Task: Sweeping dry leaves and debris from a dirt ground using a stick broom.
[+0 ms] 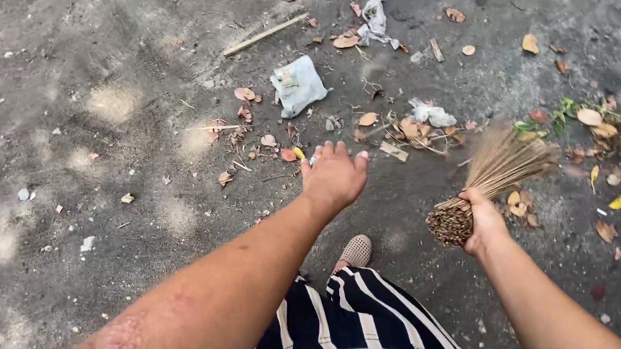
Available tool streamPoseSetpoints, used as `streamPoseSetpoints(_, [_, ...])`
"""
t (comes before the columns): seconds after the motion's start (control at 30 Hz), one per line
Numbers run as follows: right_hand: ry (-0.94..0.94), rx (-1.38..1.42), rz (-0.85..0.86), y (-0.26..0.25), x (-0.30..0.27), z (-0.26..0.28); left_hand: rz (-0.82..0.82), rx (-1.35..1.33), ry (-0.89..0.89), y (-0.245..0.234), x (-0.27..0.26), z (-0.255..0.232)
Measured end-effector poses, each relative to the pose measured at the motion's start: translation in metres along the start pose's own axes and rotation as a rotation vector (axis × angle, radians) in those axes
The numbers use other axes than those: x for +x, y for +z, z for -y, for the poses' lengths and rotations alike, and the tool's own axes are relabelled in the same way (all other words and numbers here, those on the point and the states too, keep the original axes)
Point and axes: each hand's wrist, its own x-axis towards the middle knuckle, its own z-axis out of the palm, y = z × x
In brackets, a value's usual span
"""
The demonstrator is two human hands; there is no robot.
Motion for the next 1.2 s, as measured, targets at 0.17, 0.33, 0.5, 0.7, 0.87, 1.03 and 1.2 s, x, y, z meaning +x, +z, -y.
streamPoseSetpoints(0.17, [-0.206, 0.095, -0.079, 0.083, -0.077, 0.012, -0.003, 0.025, 0.003, -0.008, 0.016, 0.020])
streamPoseSetpoints(0.33, [0.069, 0.029, 0.250, 0.168, -0.134, -0.036, -0.026, 0.088, 0.017, -0.029, 0.023, 0.060])
streamPoseSetpoints(0.5, [0.521, -0.046, 0.536, 0.255, -0.161, -0.147, 0.074, 0.179, -0.010, -0.057, 0.020, 0.106])
streamPoseSetpoints(0.7, [0.412, 0.123, 0.322, 0.235, -0.108, -0.182, 0.136, 0.254, 0.013, -0.075, 0.024, 0.144])
streamPoseSetpoints(0.87, [0.111, 0.197, -0.082, 0.190, -0.113, -0.121, 0.184, 0.222, 0.047, -0.071, 0.031, 0.127])
streamPoseSetpoints(1.03, [-0.077, -0.021, -0.186, 0.259, -0.170, -0.091, 0.160, 0.155, 0.114, -0.066, 0.035, 0.098])
streamPoseSetpoints(1.2, [0.155, -0.051, 0.377, 0.260, -0.154, -0.110, 0.141, 0.107, 0.086, -0.080, 0.032, 0.095])
